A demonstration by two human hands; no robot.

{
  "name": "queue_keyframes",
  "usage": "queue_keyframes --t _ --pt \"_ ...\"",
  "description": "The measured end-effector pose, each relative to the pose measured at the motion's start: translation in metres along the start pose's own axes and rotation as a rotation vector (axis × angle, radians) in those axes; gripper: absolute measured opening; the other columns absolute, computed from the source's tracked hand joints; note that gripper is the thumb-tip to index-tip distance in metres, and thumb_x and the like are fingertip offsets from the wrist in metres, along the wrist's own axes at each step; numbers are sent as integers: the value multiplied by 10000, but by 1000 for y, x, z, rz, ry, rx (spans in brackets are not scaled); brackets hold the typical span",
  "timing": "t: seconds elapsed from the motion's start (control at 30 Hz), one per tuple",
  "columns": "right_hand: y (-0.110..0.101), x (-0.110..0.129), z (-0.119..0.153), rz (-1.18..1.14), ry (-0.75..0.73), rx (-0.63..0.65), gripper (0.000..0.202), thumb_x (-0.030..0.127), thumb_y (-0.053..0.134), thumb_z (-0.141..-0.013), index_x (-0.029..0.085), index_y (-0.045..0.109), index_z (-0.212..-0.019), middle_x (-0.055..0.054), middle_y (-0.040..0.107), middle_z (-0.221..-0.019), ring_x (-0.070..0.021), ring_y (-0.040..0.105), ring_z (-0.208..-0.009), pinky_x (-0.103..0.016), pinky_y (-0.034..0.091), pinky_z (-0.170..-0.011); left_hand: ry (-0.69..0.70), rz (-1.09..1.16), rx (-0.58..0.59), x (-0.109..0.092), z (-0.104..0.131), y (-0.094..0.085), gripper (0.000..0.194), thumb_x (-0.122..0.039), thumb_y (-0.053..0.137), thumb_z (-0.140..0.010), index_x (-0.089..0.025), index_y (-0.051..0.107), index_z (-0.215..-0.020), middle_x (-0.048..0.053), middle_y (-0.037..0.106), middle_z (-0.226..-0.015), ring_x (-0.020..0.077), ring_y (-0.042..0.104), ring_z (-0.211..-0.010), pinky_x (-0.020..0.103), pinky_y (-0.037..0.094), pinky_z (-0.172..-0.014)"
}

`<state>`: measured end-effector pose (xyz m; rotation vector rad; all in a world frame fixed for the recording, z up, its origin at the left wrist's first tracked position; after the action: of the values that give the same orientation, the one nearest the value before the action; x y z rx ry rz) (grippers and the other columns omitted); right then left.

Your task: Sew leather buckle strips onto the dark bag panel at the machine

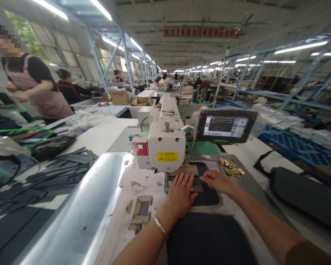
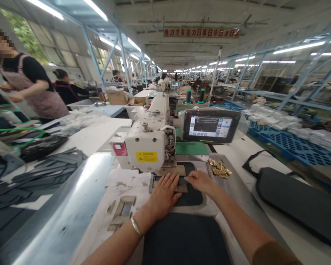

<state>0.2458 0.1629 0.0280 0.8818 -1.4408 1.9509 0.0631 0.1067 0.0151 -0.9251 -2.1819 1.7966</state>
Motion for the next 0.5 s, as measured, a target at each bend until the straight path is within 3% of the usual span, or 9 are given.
queue_keyframes --t 0.13,0.23,0.5 --pt "10 -8 -18 -51 88 -5 256 387 565 -820 191 511 -664 71 387 -417 -94 359 -420 -219 243 -451 -26 -41 -3 9 -5 5 623 -482 437 -964 -98 366 -1448 143 378 -1520 296 311 -1418 479 275 -1169" --pt "15 -5 -26 37 108 -16 229 339 573 -835 175 555 -677 62 425 -432 -92 388 -428 -213 262 -452 -40 -70 -20 13 -5 5 640 -513 418 -965 -92 371 -1445 146 383 -1516 286 322 -1414 458 280 -1170" --pt "20 5 -29 289 40 -105 217 265 571 -863 160 604 -676 23 531 -518 -112 484 -502 -221 311 -502 38 -68 -70 19 5 4 549 -472 385 -989 -161 391 -1442 76 404 -1514 249 330 -1413 446 285 -1172"
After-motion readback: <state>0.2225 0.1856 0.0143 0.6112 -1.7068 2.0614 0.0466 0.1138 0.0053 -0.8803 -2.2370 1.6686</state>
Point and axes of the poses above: each hand's wrist, its own z-axis away from the middle knuckle, its own y-axis out of the palm, x = y × z, the point moved 3 cm from there along -z, towards the middle knuckle
